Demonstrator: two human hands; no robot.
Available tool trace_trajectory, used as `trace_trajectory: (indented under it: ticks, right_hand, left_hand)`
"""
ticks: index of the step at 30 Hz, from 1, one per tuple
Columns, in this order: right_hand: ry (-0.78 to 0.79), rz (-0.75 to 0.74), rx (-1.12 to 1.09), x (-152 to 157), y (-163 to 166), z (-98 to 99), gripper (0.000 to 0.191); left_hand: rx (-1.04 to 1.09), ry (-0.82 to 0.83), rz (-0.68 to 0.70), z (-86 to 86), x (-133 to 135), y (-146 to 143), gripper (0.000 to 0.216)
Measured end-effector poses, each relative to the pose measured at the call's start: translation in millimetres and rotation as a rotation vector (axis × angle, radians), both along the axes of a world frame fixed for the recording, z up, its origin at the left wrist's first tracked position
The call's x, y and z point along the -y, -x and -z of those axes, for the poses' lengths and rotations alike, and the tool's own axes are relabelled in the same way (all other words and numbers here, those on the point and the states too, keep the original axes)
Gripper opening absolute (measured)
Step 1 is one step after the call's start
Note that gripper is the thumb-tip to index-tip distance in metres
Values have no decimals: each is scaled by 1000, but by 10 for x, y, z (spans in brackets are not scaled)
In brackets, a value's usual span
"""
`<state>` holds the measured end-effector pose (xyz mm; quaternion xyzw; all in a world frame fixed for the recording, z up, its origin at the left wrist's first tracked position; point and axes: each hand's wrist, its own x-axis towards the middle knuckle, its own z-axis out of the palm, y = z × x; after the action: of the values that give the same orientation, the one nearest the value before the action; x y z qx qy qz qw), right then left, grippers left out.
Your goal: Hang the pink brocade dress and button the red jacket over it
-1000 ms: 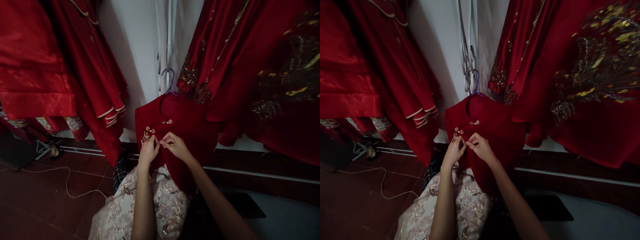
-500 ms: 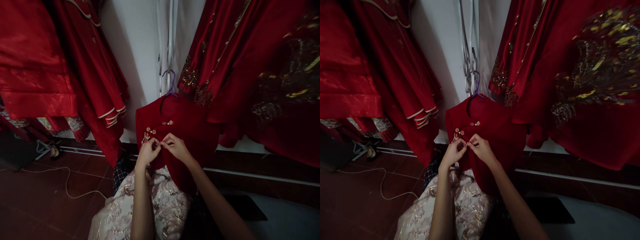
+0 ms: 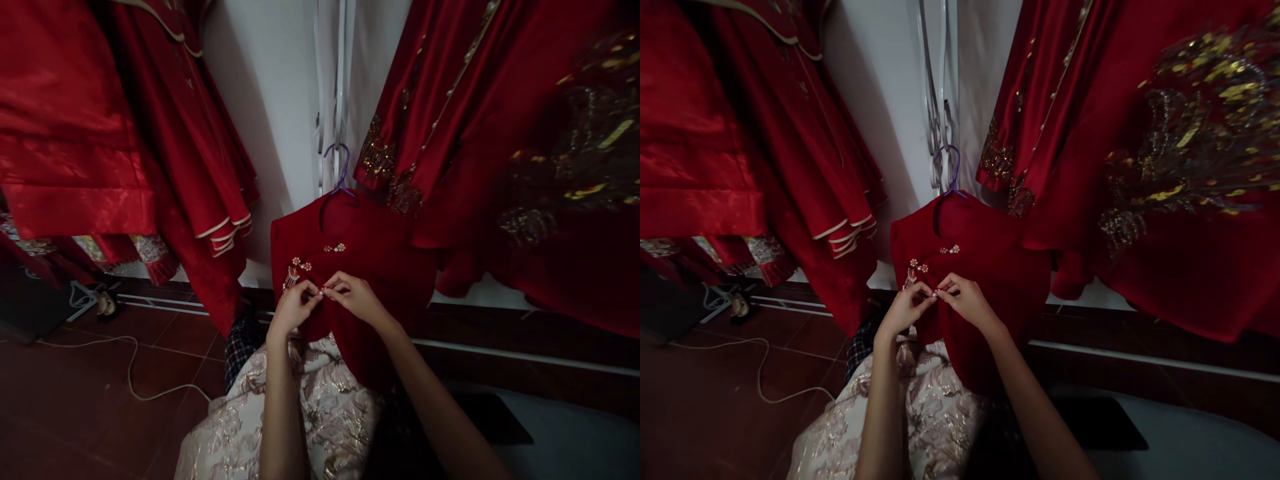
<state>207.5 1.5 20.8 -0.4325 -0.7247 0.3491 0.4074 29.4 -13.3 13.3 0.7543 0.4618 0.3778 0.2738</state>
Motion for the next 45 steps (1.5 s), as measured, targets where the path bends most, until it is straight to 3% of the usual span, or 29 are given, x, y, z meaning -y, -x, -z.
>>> trace_trajectory:
  ticks: [2, 5, 10, 17, 22, 31, 39, 45]
  right_hand:
    - [27, -10, -19, -1, -69, -40, 20]
    - [-2, 94, -23, 4, -192, -129, 26]
    - [-76, 154, 84, 35, -316, -245, 23]
    - [3, 79, 374, 41, -269, -43, 27]
    - [37, 62, 235, -42, -118, 94, 14]
    - [21, 68, 173, -56, -39, 73, 10]
    - [16, 56, 107, -72, -44, 76, 13]
    - [34, 39, 59, -92, -59, 99, 13]
  left_hand:
    - [14, 23, -6, 42, -22, 3, 18]
    - [29, 27, -14, 80, -39, 16, 20]
    - [107, 3, -27, 47, -17, 24, 25]
    - [122, 35, 67, 25, -2, 34, 27]
    - [156, 52, 73, 73, -47, 14, 25]
    - [191, 50, 6, 111, -74, 6, 23]
    - [107, -145, -131, 47, -69, -31, 22]
    - [227, -24, -39, 77, -96, -44, 25]
